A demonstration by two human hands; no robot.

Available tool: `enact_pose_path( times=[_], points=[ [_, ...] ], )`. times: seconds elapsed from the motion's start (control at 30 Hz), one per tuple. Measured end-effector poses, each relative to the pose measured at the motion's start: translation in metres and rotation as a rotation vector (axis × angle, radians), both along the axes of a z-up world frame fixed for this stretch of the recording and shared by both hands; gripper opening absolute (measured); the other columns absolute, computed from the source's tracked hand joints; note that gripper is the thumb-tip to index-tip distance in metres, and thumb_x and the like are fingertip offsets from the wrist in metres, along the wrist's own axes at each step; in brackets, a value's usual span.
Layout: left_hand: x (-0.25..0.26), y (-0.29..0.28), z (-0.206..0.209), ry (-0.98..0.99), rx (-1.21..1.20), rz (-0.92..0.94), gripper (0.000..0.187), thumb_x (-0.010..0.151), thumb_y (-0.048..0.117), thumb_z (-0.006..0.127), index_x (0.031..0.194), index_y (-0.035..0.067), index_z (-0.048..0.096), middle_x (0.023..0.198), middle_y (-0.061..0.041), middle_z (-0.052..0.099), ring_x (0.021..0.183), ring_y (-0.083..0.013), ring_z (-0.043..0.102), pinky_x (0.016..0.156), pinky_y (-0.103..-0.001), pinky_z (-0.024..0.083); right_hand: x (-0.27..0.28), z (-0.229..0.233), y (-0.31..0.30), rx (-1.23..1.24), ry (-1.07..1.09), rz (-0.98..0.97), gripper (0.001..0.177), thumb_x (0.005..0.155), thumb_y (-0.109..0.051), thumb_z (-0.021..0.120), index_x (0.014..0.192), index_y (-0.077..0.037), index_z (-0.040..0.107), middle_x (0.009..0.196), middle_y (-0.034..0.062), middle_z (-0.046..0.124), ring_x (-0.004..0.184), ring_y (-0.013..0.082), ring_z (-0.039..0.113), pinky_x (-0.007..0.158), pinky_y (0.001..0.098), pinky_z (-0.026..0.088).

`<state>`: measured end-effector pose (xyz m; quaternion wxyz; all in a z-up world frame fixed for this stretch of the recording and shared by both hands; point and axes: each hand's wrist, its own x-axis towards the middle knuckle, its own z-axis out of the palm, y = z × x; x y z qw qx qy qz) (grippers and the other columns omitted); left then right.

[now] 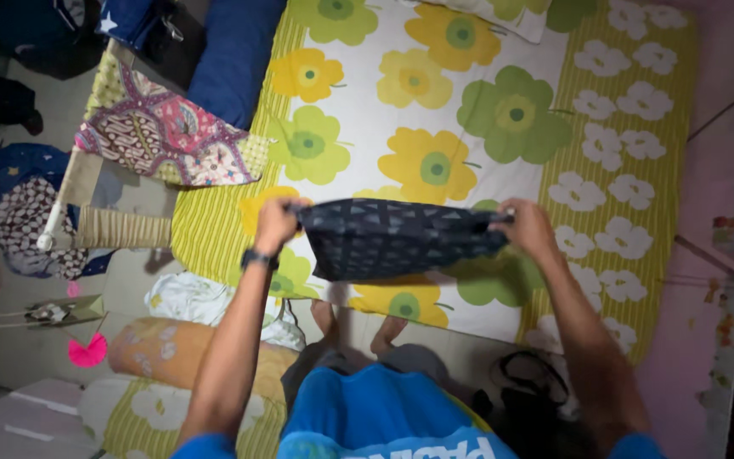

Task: The person inserts a pillow insert into a patterned pillowcase, then places a rolled cloth inside a drawstring bag and ties it closed. The person works on a bed with floral sheets, handling the pillowcase, pillow insert, rolled cloth, and drawstring bag.

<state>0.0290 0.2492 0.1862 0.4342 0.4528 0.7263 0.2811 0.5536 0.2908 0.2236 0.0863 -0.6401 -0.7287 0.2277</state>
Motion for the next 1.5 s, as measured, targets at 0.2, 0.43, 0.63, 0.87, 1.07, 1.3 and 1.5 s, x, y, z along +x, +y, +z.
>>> enact_pose_path(
  times=[0.2, 0.43, 0.63, 0.87, 1.07, 1.3, 1.5],
  points=[
    [-0.004, 0.1, 0.016, 0.176, 0.484, 0.04, 0.045, 0.077, -0.009, 0.049, 0.103, 0.009, 0.082, 0.099, -0.018, 0.077, 0.093, -0.0305, 0.076, 0.088, -0.039, 0.057, -0.015, 0.0, 0.077, 0.191, 0.16, -0.181, 0.012, 0.093, -0.003, 0.069, 0.101, -0.003, 0.078, 0.087, 0.0198, 0.073, 0.075, 0.0273, 0.071, 0.072, 0.0382, 0.055],
    [-0.007, 0.088, 0.15, 0.252, 0.796, 0.095, 0.045, 0.083, -0.016, 0.048, 0.107, 0.007, 0.077, 0.099, -0.02, 0.064, 0.099, -0.0378, 0.065, 0.093, -0.044, 0.051, -0.038, 0.087, 0.054, 0.58, 0.533, -0.19, 0.018, 0.1, 0.004, 0.062, 0.118, 0.001, 0.065, 0.11, 0.0145, 0.07, 0.106, 0.0217, 0.068, 0.094, 0.0328, 0.052],
    [-0.003, -0.004, 0.077, 0.449, 0.679, -0.066, 0.048, 0.08, -0.016, 0.053, 0.121, 0.003, 0.069, 0.108, -0.025, 0.056, 0.101, -0.0459, 0.058, 0.089, -0.049, 0.047, -0.036, 0.012, -0.029, 0.403, 0.381, -0.266, 0.018, 0.105, -0.003, 0.053, 0.119, 0.001, 0.064, 0.106, 0.0205, 0.069, 0.097, 0.0348, 0.066, 0.086, 0.0414, 0.052],
    [0.044, -0.136, -0.158, 0.574, -0.229, -0.56, 0.048, 0.085, 0.007, 0.057, 0.133, 0.01, 0.062, 0.133, -0.02, 0.05, 0.124, -0.04, 0.048, 0.101, -0.057, 0.039, -0.012, -0.218, -0.147, 0.041, 0.164, 0.11, 0.022, 0.098, -0.011, 0.057, 0.116, -0.001, 0.064, 0.115, 0.0241, 0.067, 0.109, 0.0429, 0.064, 0.096, 0.0485, 0.051],
    [0.095, -0.123, -0.195, 0.844, -0.094, -0.764, 0.055, 0.093, 0.018, 0.057, 0.147, 0.016, 0.051, 0.153, -0.012, 0.046, 0.147, -0.0316, 0.036, 0.115, -0.063, 0.03, -0.042, -0.316, -0.176, -0.166, 0.311, 0.162, 0.035, 0.091, -0.014, 0.066, 0.124, -0.002, 0.064, 0.126, 0.0232, 0.066, 0.12, 0.0426, 0.062, 0.106, 0.0477, 0.049],
    [0.132, -0.007, -0.127, 1.118, 0.453, -0.905, 0.057, 0.093, 0.019, 0.055, 0.15, 0.015, 0.055, 0.164, -0.011, 0.038, 0.156, -0.029, 0.022, 0.123, -0.062, 0.017, -0.124, -0.308, -0.126, -0.09, 0.28, 0.203, 0.062, 0.095, -0.016, 0.071, 0.15, 0.001, 0.048, 0.151, 0.0359, 0.041, 0.138, 0.0517, 0.042, 0.116, 0.0525, 0.037],
    [0.149, 0.031, -0.117, 1.121, 0.596, -0.874, 0.057, 0.103, 0.025, 0.058, 0.159, 0.016, 0.052, 0.168, -0.012, 0.036, 0.16, -0.0289, 0.019, 0.128, -0.063, 0.014, -0.163, -0.277, -0.066, -0.031, 0.306, 0.215, 0.066, 0.093, -0.012, 0.074, 0.15, 0.001, 0.045, 0.157, 0.0341, 0.039, 0.143, 0.0535, 0.039, 0.119, 0.0553, 0.037]
  ],
)
